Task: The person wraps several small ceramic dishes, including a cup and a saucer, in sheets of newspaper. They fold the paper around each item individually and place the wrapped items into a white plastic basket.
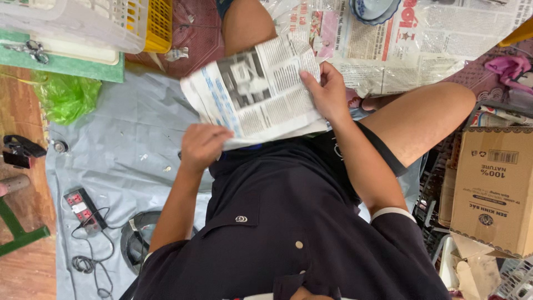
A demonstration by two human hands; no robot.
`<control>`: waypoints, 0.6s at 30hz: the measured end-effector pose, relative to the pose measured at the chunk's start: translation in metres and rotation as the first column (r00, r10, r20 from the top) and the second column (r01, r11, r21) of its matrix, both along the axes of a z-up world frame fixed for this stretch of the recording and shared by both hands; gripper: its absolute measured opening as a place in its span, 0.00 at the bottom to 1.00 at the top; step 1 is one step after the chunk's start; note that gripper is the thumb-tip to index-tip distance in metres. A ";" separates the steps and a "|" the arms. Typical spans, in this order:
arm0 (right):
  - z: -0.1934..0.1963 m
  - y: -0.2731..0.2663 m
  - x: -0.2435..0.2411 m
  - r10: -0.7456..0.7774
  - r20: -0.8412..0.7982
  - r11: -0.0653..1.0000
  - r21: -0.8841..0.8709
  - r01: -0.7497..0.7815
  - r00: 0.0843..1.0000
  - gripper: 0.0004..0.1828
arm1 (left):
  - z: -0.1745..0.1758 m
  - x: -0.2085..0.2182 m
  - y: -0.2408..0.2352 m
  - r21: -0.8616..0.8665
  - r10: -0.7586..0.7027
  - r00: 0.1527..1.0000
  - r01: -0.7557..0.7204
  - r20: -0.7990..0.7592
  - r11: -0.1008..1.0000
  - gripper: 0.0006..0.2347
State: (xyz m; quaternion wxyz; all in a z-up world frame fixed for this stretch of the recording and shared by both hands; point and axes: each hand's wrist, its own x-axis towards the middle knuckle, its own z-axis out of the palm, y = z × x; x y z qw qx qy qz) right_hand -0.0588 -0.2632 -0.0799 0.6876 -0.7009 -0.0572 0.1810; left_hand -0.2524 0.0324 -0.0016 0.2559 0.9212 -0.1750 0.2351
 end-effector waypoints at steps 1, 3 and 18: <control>0.000 -0.006 -0.004 0.015 -0.049 0.996 -0.088 -0.019 0.999 0.10 | -0.004 -0.008 -0.001 -0.003 -0.020 1.000 0.020 -0.015 1.000 0.11; 0.002 -0.015 -0.012 0.058 -0.085 0.991 -0.114 -0.068 0.995 0.11 | -0.010 -0.021 -0.003 -0.006 -0.058 0.998 0.058 -0.030 0.998 0.12; 0.023 -0.037 -0.033 0.187 -0.018 0.980 0.078 -0.185 0.982 0.33 | 0.021 -0.029 0.025 -0.395 -0.206 0.906 0.048 -0.370 0.918 0.18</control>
